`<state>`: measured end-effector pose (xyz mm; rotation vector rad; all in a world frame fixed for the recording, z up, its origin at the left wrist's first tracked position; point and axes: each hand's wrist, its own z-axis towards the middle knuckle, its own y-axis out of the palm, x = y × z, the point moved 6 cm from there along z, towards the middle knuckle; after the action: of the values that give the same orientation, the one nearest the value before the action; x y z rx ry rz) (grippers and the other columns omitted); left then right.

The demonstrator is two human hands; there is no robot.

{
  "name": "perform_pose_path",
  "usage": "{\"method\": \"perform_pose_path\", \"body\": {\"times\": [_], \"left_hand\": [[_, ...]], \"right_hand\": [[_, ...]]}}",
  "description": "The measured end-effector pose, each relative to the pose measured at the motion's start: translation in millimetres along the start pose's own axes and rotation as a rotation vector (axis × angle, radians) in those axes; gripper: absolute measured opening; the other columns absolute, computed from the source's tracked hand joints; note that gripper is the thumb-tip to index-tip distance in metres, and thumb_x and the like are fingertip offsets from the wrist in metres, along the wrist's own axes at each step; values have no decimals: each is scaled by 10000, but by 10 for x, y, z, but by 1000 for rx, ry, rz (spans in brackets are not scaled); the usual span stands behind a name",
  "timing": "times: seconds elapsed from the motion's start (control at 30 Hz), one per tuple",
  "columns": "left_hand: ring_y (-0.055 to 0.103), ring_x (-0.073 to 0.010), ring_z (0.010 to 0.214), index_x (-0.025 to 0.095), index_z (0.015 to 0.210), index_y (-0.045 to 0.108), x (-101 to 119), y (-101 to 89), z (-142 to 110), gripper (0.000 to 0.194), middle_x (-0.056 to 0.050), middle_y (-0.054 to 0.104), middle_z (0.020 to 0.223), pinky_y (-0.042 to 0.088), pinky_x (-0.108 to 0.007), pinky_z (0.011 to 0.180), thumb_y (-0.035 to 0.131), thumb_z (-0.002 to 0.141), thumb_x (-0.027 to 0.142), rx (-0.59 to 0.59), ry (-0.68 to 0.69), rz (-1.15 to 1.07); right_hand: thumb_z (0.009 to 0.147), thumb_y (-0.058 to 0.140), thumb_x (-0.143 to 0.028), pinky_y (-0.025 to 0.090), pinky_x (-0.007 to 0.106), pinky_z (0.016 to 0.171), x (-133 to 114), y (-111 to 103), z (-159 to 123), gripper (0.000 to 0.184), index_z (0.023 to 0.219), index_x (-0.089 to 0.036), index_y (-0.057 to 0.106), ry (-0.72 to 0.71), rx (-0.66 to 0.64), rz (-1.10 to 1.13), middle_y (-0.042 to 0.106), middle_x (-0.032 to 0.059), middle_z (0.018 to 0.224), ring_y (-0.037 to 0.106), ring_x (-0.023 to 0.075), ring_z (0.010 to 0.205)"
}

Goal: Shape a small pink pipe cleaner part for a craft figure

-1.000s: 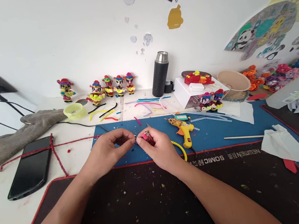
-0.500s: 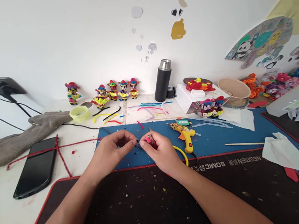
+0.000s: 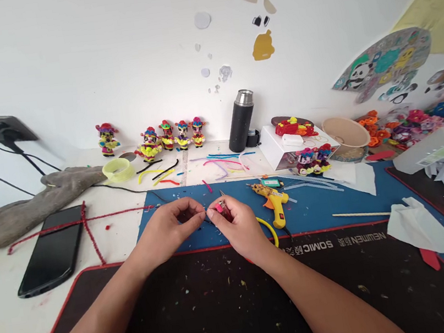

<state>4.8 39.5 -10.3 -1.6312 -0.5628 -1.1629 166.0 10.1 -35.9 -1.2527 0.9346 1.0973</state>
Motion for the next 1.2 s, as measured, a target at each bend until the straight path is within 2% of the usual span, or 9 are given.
{"method": "perform_pose_path", "body": {"times": [0.27, 0.4, 0.47, 0.57, 0.63, 0.67, 0.87, 1.07, 1.2], "left_hand": [[594, -189, 770, 218, 891, 687, -62, -60, 21, 359, -10, 693, 846, 468, -283, 697, 656, 909, 576, 53, -23, -64], [501, -163, 664, 222, 736, 583, -61, -60, 18, 439, 30, 559, 679, 398, -271, 611, 613, 935, 612, 65, -10, 6], [502, -165, 666, 223, 717, 571, -59, -52, 17, 440, 30, 556, 671, 387, -276, 609, 600, 949, 596, 63, 7, 42], [614, -196, 809, 239, 1017, 685, -50, -46, 18, 273, 2, 697, 880, 459, -299, 716, 628, 950, 497, 70, 62, 29], [654, -213, 888, 254, 1211, 665, -47, -56, 17, 337, -16, 731, 997, 490, -323, 783, 644, 942, 455, 89, 84, 9], [661, -217, 894, 255, 1228, 664, -48, -60, 15, 354, -21, 736, 1002, 497, -331, 791, 649, 940, 460, 95, 84, 5], [677, -234, 880, 247, 994, 746, 7, -52, 7, 305, -32, 771, 943, 512, -332, 765, 682, 908, 532, 72, 72, 12], [673, -215, 842, 246, 924, 749, 63, -42, -6, 269, -12, 767, 898, 508, -310, 757, 665, 922, 502, 53, 108, 16], [660, -214, 814, 239, 886, 733, 49, -26, -17, 292, -14, 757, 873, 486, -301, 711, 626, 944, 504, 37, 81, 40]], "right_hand": [[967, 629, -395, 388, 268, 608, -8, 12, -8, 204, 906, -202, 659, 11, -14, 23, 566, -24, 735, 477, 141, 651], [967, 637, -409, 376, 264, 604, -7, 7, -12, 222, 883, -204, 648, 17, -12, 37, 539, -29, 722, 455, 137, 649], [966, 643, -428, 366, 262, 595, -7, 0, -13, 244, 867, -205, 639, 27, -5, 57, 515, -33, 712, 435, 135, 642], [962, 649, -453, 342, 257, 561, 17, 3, -10, 261, 870, -210, 632, 60, -4, 118, 478, -40, 690, 407, 127, 606], [958, 654, -463, 322, 254, 536, 43, 9, -5, 268, 869, -212, 629, 76, -4, 155, 453, -48, 671, 381, 118, 572], [956, 658, -468, 314, 253, 527, 57, 10, -2, 273, 866, -213, 627, 81, -3, 167, 441, -51, 663, 368, 114, 559], [952, 671, -507, 301, 251, 509, 120, 14, 10, 307, 864, -216, 628, 103, -10, 214, 419, -59, 641, 341, 107, 531], [950, 668, -500, 302, 244, 497, 117, 38, -2, 304, 872, -209, 630, 116, -20, 197, 445, -47, 662, 368, 109, 537], [939, 671, -489, 304, 241, 483, 126, 60, 1, 297, 872, -202, 632, 126, -31, 200, 448, -45, 656, 374, 113, 541]]}}
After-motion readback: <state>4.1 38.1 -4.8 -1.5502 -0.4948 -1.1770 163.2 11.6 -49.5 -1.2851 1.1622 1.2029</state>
